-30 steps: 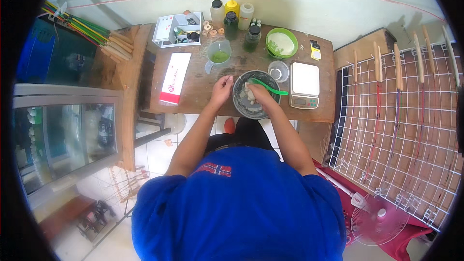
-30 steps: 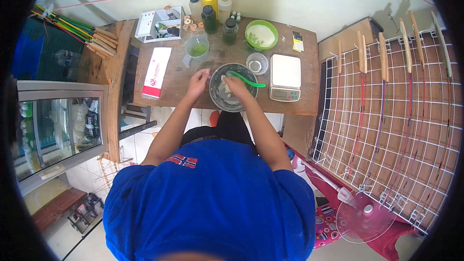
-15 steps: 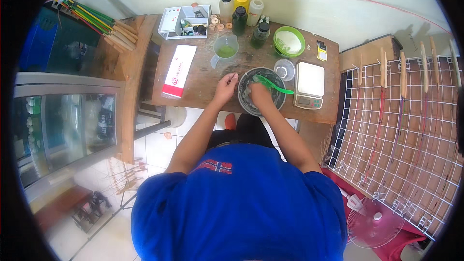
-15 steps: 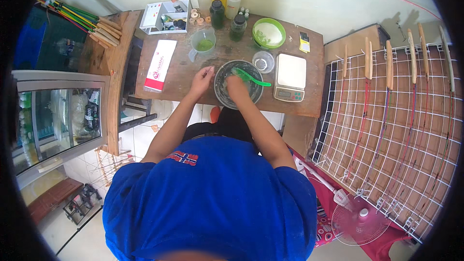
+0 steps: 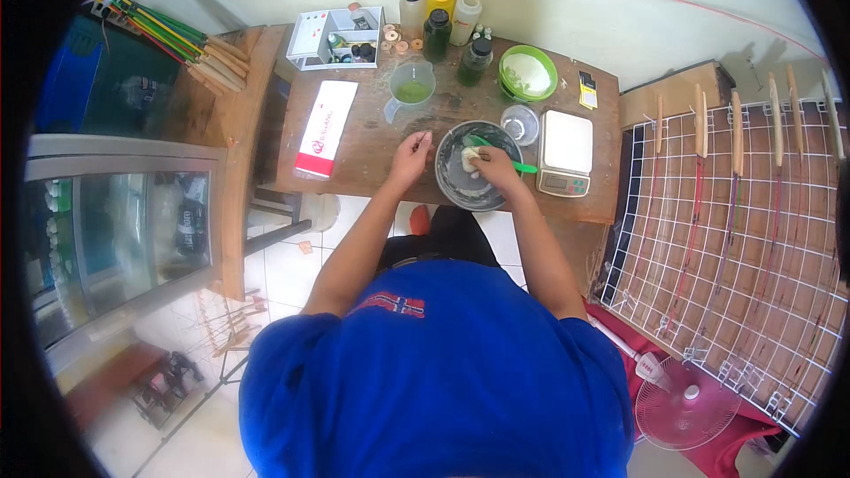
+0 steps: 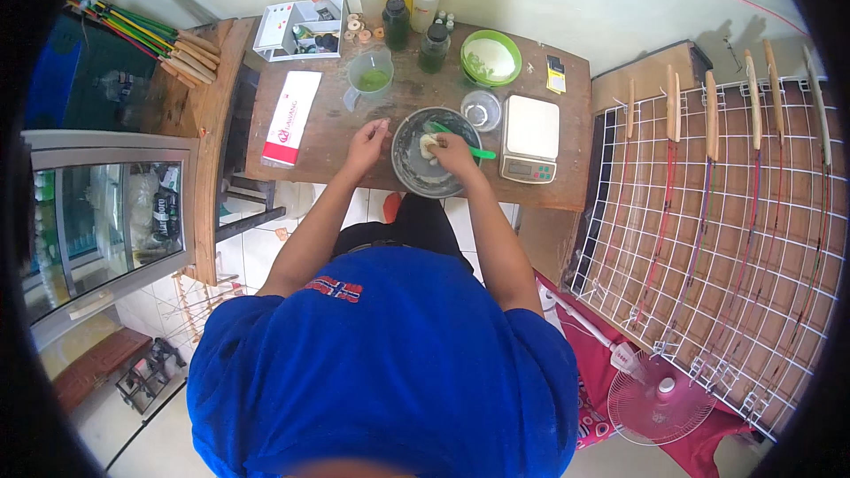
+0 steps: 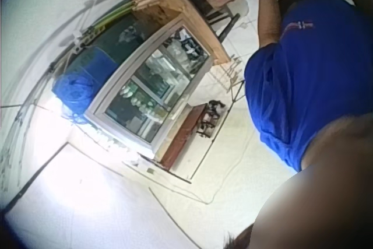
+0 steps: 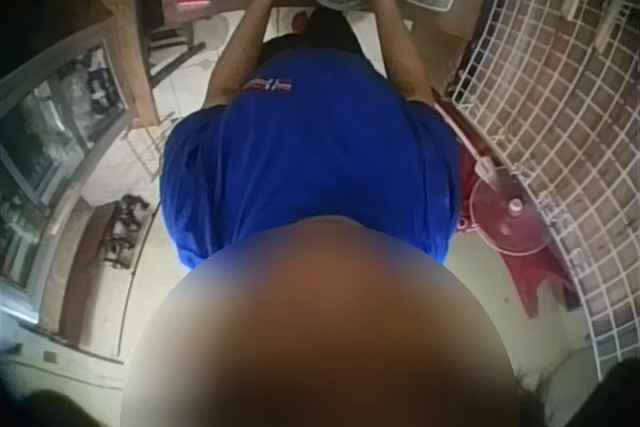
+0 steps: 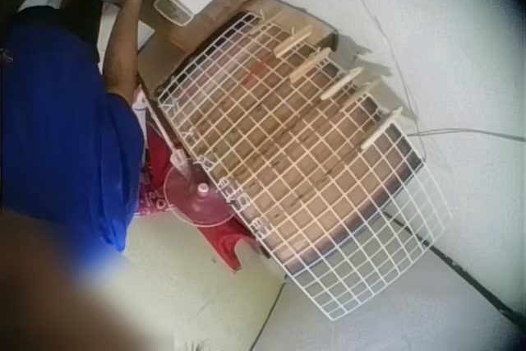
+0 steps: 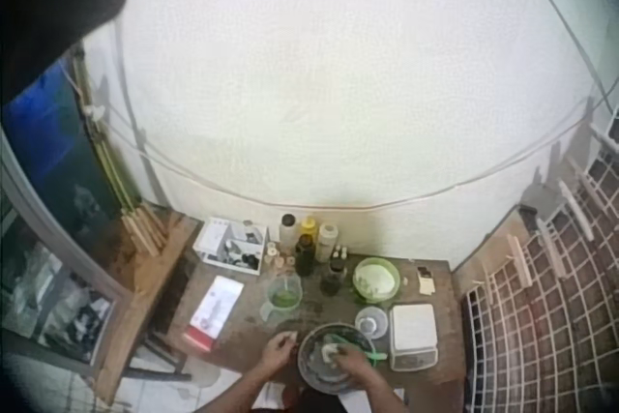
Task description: Mixing ingredients in a bowl using a spatula at a workstation.
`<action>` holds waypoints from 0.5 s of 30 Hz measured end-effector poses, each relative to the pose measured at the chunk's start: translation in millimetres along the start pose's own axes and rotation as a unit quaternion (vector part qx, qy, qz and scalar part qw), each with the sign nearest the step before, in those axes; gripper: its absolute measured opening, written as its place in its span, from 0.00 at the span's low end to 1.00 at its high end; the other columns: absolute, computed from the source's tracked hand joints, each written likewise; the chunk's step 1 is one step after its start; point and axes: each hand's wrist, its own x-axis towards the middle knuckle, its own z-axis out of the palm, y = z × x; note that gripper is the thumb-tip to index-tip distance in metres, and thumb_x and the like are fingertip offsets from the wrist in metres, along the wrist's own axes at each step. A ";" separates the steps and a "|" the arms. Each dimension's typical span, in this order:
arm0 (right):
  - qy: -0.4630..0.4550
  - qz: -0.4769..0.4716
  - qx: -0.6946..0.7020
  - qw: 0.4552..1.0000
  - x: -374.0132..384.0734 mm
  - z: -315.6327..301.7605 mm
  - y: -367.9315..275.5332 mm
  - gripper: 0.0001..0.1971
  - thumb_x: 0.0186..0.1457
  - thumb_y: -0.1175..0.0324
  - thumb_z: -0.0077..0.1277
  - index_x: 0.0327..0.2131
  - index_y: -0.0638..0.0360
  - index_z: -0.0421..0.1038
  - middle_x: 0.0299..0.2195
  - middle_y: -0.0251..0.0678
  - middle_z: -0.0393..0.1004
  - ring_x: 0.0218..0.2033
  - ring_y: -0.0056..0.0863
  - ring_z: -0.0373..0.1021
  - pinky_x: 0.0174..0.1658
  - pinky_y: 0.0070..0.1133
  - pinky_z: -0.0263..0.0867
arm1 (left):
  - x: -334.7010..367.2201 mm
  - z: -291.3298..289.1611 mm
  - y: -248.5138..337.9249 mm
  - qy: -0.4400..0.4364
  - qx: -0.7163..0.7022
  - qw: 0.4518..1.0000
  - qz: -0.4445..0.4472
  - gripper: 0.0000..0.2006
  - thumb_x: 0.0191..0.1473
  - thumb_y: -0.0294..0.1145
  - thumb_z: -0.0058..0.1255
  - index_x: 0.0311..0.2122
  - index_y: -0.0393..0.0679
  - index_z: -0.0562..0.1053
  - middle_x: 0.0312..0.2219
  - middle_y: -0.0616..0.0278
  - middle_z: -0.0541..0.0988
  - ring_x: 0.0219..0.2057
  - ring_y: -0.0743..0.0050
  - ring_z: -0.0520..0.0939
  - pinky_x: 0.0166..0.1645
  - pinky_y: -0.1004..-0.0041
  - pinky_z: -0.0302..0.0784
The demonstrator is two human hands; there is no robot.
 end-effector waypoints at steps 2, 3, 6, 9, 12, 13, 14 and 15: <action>-0.084 0.159 0.300 0.937 -3.6 -4.2 -6.7 0.14 0.62 0.63 0.47 0.47 0.57 0.73 0.38 0.35 0.77 0.38 0.25 0.73 0.37 0.25 0.69 | -0.3 -0.3 -1.7 -0.006 -0.005 1.000 -0.005 0.19 0.63 0.47 0.47 0.50 0.44 0.74 0.31 0.68 0.78 0.27 0.82 0.76 0.26 0.79 0.73; -0.084 0.159 0.300 0.937 -4.8 -5.1 -10.5 0.14 0.62 0.63 0.47 0.47 0.57 0.73 0.38 0.35 0.77 0.38 0.25 0.73 0.37 0.25 0.69 | -0.4 -0.5 -2.4 -0.012 -0.009 1.000 -0.010 0.18 0.64 0.46 0.47 0.50 0.44 0.74 0.32 0.68 0.78 0.29 0.83 0.76 0.28 0.80 0.73; -0.136 0.137 0.515 0.835 -10.7 -7.9 -20.2 0.15 0.65 0.56 0.44 0.48 0.52 0.70 0.41 0.32 0.76 0.40 0.26 0.72 0.35 0.25 0.69 | -0.8 -1.1 -3.4 -0.025 -0.016 0.999 -0.010 0.18 0.64 0.45 0.47 0.49 0.43 0.74 0.32 0.69 0.78 0.31 0.83 0.76 0.33 0.79 0.74; -0.126 0.155 0.568 0.799 -14.8 -11.4 -36.3 0.18 0.64 0.50 0.44 0.45 0.53 0.70 0.38 0.29 0.75 0.34 0.25 0.72 0.32 0.26 0.69 | -1.5 -0.7 -4.9 -0.029 0.005 0.999 0.029 0.18 0.64 0.44 0.46 0.49 0.40 0.75 0.33 0.69 0.78 0.34 0.83 0.76 0.40 0.79 0.72; -0.152 0.164 0.598 0.769 -12.8 -11.0 -30.1 0.19 0.66 0.47 0.39 0.42 0.50 0.70 0.32 0.31 0.75 0.33 0.29 0.74 0.30 0.27 0.70 | 2.5 3.9 -16.3 -0.008 -0.029 0.996 0.085 0.19 0.63 0.45 0.48 0.47 0.39 0.75 0.24 0.71 0.75 0.23 0.85 0.72 0.24 0.80 0.68; -0.147 0.176 0.598 0.768 -17.6 -14.9 -41.3 0.19 0.66 0.47 0.38 0.41 0.50 0.70 0.31 0.31 0.75 0.31 0.30 0.74 0.28 0.28 0.70 | 1.6 4.3 -15.6 -0.008 -0.028 0.996 0.085 0.19 0.63 0.45 0.48 0.47 0.39 0.75 0.24 0.71 0.75 0.23 0.85 0.72 0.24 0.80 0.68; -0.143 0.188 0.597 0.767 -21.0 -16.8 -48.9 0.19 0.66 0.47 0.38 0.40 0.50 0.71 0.30 0.31 0.75 0.29 0.30 0.74 0.27 0.29 0.71 | 0.2 4.2 -15.2 -0.003 -0.023 0.996 0.084 0.18 0.64 0.44 0.48 0.47 0.38 0.75 0.24 0.71 0.74 0.23 0.86 0.71 0.25 0.80 0.68; -0.143 0.188 0.597 0.767 -21.3 -15.6 -47.2 0.19 0.66 0.47 0.38 0.40 0.50 0.71 0.30 0.31 0.75 0.29 0.30 0.74 0.27 0.29 0.71 | -1.3 3.6 -14.8 0.002 -0.018 0.996 0.083 0.18 0.64 0.44 0.48 0.47 0.38 0.75 0.24 0.71 0.74 0.23 0.86 0.70 0.25 0.80 0.67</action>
